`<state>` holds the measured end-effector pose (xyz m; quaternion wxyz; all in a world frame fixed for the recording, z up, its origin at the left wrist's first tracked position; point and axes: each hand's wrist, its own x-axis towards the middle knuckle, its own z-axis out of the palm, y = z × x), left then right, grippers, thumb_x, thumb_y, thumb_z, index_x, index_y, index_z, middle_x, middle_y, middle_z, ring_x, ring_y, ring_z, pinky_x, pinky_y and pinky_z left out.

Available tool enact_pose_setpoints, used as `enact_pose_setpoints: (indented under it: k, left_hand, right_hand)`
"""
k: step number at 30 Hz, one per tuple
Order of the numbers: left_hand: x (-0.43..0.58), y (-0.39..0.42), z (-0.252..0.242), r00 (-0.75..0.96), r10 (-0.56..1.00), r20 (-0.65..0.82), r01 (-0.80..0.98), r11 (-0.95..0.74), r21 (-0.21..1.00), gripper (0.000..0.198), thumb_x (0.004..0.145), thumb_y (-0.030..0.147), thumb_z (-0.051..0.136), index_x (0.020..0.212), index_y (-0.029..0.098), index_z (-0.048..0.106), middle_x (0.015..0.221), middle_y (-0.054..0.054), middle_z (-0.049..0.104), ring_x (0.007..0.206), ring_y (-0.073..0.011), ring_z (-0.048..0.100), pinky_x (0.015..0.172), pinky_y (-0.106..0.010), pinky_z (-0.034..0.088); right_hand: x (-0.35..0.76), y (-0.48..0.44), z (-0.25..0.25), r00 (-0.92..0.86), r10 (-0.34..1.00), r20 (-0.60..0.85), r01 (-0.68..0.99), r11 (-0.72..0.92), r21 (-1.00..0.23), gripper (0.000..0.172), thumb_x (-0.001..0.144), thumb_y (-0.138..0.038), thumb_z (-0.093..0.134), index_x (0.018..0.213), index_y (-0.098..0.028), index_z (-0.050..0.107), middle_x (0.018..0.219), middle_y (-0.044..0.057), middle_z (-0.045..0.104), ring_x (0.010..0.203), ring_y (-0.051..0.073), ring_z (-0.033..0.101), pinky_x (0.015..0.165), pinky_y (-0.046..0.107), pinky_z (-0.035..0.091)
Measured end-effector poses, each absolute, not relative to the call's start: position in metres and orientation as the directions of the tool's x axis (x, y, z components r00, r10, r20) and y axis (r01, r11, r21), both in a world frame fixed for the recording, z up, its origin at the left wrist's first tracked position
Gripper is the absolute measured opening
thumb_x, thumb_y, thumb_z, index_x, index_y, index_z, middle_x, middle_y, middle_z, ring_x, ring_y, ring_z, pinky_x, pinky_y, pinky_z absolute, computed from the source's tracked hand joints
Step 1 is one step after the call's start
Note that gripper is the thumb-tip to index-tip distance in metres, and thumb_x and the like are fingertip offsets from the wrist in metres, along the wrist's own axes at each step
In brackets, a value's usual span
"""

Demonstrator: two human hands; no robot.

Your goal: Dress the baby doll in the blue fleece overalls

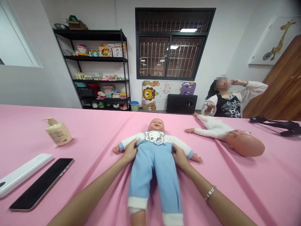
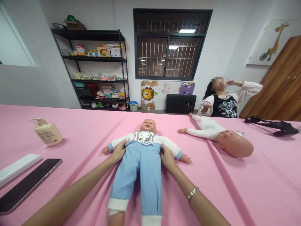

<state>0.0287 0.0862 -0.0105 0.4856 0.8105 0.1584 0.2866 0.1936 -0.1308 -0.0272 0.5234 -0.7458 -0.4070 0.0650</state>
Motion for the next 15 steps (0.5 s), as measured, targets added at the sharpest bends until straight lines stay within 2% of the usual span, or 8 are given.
enact_pose_setpoints:
  k: [4, 6, 8, 10, 11, 12, 13, 15]
  left_hand:
    - [0.049, 0.116, -0.022, 0.681, 0.615, 0.397, -0.029, -0.52, 0.854, 0.014, 0.07, 0.012, 0.048, 0.082, 0.016, 0.052, 0.085, -0.004, 0.06, 0.083, -0.0192, 0.056, 0.08, -0.032, 0.044]
    - [0.052, 0.125, -0.025, 0.622, 0.673, 0.4, -0.023, -0.494, 0.869, 0.021, 0.073, 0.012, 0.045, 0.093, 0.015, 0.05, 0.092, -0.007, 0.06, 0.089, -0.0196, 0.056, 0.085, -0.035, 0.043]
    - [0.051, 0.129, -0.027, 0.58, 0.712, 0.396, -0.02, -0.474, 0.88, 0.022, 0.076, 0.012, 0.043, 0.097, 0.015, 0.048, 0.093, -0.008, 0.06, 0.091, -0.0195, 0.057, 0.087, -0.036, 0.043]
    - [0.048, 0.131, -0.028, 0.579, 0.717, 0.388, -0.03, -0.457, 0.889, 0.021, 0.077, 0.012, 0.042, 0.097, 0.015, 0.047, 0.091, -0.007, 0.061, 0.09, -0.0187, 0.057, 0.086, -0.035, 0.044]
    - [0.046, 0.132, -0.028, 0.586, 0.713, 0.385, -0.039, -0.45, 0.892, 0.02, 0.078, 0.012, 0.043, 0.097, 0.015, 0.048, 0.092, -0.007, 0.061, 0.09, -0.0183, 0.058, 0.085, -0.034, 0.045]
    - [0.046, 0.132, -0.029, 0.593, 0.709, 0.383, -0.048, -0.443, 0.895, 0.02, 0.078, 0.012, 0.043, 0.097, 0.015, 0.048, 0.092, -0.007, 0.06, 0.09, -0.018, 0.058, 0.085, -0.033, 0.045]
    - [0.045, 0.131, -0.029, 0.597, 0.706, 0.381, -0.054, -0.439, 0.897, 0.02, 0.078, 0.012, 0.043, 0.097, 0.015, 0.048, 0.093, -0.007, 0.06, 0.09, -0.0178, 0.058, 0.085, -0.033, 0.046]
    - [0.045, 0.13, -0.031, 0.602, 0.701, 0.381, -0.061, -0.436, 0.898, 0.021, 0.078, 0.012, 0.044, 0.099, 0.015, 0.048, 0.093, -0.007, 0.06, 0.09, -0.0177, 0.058, 0.085, -0.033, 0.046]
  right_hand:
    - [0.217, -0.104, -0.019, 0.782, 0.543, 0.305, 0.523, -0.306, -0.796, 0.02, 0.068, -0.014, 0.041, 0.084, -0.014, 0.052, 0.078, 0.004, 0.058, 0.072, 0.017, 0.051, 0.072, 0.03, 0.04]
    - [0.205, -0.097, -0.006, 0.812, 0.416, 0.409, 0.547, -0.302, -0.78, 0.028, 0.067, -0.01, 0.039, 0.093, -0.013, 0.051, 0.09, 0.008, 0.056, 0.084, 0.019, 0.05, 0.079, 0.032, 0.039]
    - [0.173, -0.096, 0.01, 0.717, 0.349, 0.603, 0.691, -0.242, -0.681, 0.026, 0.073, -0.011, 0.038, 0.095, -0.013, 0.05, 0.096, 0.009, 0.053, 0.094, 0.02, 0.046, 0.084, 0.034, 0.037]
    - [0.128, -0.103, 0.027, 0.515, 0.467, 0.719, 0.836, -0.088, -0.542, 0.016, 0.082, -0.016, 0.039, 0.092, -0.015, 0.051, 0.091, 0.007, 0.053, 0.09, 0.018, 0.047, 0.081, 0.031, 0.038]
    - [0.105, -0.107, 0.034, 0.371, 0.607, 0.703, 0.881, 0.01, -0.473, 0.012, 0.085, -0.018, 0.041, 0.09, -0.015, 0.051, 0.086, 0.006, 0.053, 0.084, 0.016, 0.047, 0.076, 0.029, 0.038]
    - [0.084, -0.112, 0.039, 0.177, 0.768, 0.615, 0.915, 0.101, -0.391, 0.008, 0.085, -0.019, 0.044, 0.086, -0.016, 0.051, 0.082, 0.004, 0.052, 0.078, 0.015, 0.047, 0.071, 0.027, 0.038]
    - [0.066, -0.115, 0.042, 0.022, 0.85, 0.527, 0.944, 0.157, -0.291, 0.007, 0.083, -0.023, 0.053, 0.081, -0.016, 0.051, 0.08, 0.003, 0.051, 0.076, 0.016, 0.046, 0.065, 0.026, 0.037]
    - [0.042, -0.118, 0.041, -0.092, 0.901, 0.425, 0.979, 0.16, -0.125, 0.019, 0.077, -0.029, 0.063, 0.075, -0.016, 0.05, 0.077, 0.002, 0.049, 0.071, 0.016, 0.045, 0.059, 0.027, 0.033]
